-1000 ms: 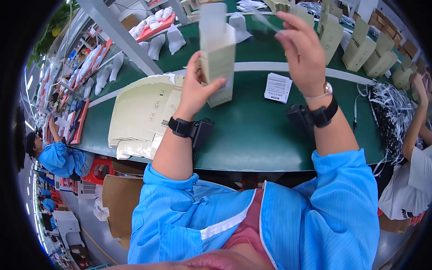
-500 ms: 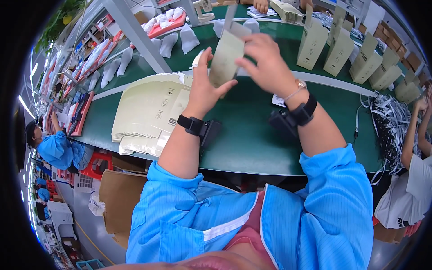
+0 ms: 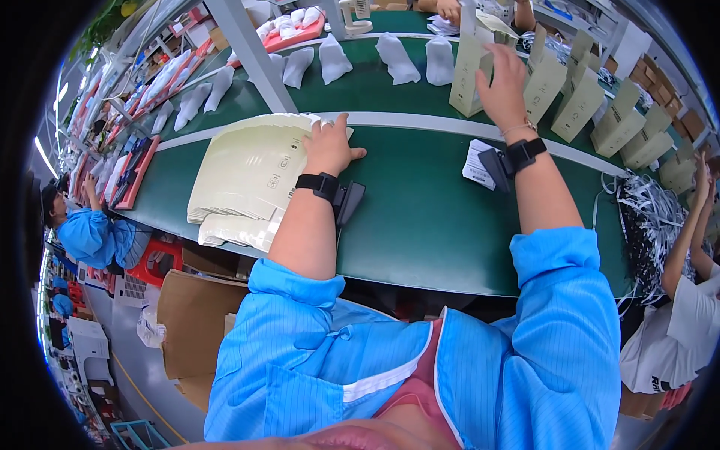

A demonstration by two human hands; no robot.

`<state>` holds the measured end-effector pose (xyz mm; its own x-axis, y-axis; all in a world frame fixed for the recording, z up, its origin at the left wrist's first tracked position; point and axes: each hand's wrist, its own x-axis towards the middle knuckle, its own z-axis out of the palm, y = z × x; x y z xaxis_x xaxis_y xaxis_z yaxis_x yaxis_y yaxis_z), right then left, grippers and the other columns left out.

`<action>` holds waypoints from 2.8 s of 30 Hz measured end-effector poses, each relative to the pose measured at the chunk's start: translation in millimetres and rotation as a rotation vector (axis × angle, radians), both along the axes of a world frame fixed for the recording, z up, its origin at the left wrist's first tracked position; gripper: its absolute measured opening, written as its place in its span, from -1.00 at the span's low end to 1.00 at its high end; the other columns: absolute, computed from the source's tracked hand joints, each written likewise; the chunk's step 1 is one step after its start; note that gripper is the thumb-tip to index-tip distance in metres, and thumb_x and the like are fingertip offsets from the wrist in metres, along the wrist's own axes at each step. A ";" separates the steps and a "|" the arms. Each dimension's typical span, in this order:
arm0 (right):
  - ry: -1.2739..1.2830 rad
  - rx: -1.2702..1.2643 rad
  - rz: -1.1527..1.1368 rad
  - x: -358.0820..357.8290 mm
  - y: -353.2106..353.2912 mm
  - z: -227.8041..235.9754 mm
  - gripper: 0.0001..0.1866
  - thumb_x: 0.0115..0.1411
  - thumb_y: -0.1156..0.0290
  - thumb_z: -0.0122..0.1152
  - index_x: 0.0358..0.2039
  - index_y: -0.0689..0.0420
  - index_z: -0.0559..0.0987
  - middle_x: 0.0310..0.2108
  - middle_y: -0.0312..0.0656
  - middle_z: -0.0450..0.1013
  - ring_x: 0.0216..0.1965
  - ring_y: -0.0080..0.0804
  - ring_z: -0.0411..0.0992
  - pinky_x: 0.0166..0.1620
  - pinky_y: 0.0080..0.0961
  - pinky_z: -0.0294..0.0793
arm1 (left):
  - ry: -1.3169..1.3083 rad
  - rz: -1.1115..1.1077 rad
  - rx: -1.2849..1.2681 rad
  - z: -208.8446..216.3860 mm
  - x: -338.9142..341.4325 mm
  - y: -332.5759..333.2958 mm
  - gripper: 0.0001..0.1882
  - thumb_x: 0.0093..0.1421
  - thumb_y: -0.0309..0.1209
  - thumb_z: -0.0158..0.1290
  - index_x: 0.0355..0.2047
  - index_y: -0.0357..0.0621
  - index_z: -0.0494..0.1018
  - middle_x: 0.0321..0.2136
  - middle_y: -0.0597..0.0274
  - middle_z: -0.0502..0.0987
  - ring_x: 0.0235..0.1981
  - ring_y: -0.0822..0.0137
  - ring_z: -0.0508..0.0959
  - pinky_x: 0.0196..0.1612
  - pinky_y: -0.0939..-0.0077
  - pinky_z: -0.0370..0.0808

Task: The person folds a cardboard box by hand, inserts a paper manual, and places the assembled box onto the table, repeating the process for several more boxes.

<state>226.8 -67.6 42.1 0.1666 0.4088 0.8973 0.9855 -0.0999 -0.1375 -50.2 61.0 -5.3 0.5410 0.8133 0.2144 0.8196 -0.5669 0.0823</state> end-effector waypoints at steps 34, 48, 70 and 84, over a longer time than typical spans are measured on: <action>1.028 -0.070 1.213 -131.3 -24.8 20.4 -0.47 0.20 0.21 0.14 0.10 0.17 0.27 -0.01 -0.16 0.28 0.01 -0.44 0.27 0.07 -0.46 0.28 | -1.016 -0.608 -0.071 48.8 -6.2 -38.3 0.02 -0.32 -0.26 0.39 0.18 0.07 0.11 0.03 -0.17 0.28 0.09 -0.17 0.26 0.17 -0.15 0.08; 1.322 0.067 1.587 -164.5 -23.2 25.5 -0.37 0.22 0.33 0.11 0.25 0.10 0.12 0.14 -0.15 0.22 0.11 -0.42 0.24 0.13 -0.47 0.23 | -1.166 -0.973 0.228 17.4 4.9 -37.4 -0.11 -0.37 -0.56 0.35 0.03 0.34 0.31 0.08 -0.10 0.20 -0.02 -0.13 0.35 0.00 0.16 0.37; 0.589 -0.246 0.862 -147.7 -20.7 28.7 -0.67 0.20 0.42 0.11 -0.02 0.21 0.50 0.04 -0.09 0.39 0.04 -0.32 0.35 0.13 -0.44 0.26 | -1.093 -0.908 0.282 11.3 2.8 -26.7 0.03 -0.34 -0.56 0.32 0.18 0.26 0.10 0.03 -0.19 0.24 -0.08 -0.15 0.38 -0.08 0.13 0.40; 0.061 0.027 0.598 -139.3 -29.5 29.7 -0.30 -0.16 0.53 0.38 0.08 0.09 0.38 0.08 -0.10 0.27 0.10 -0.18 0.26 0.09 -0.39 0.32 | -1.512 -0.872 -0.543 24.7 -4.4 -15.1 0.09 -0.14 -0.47 0.32 0.26 0.05 -0.20 0.06 -0.07 0.26 0.08 0.00 0.31 0.02 0.17 0.36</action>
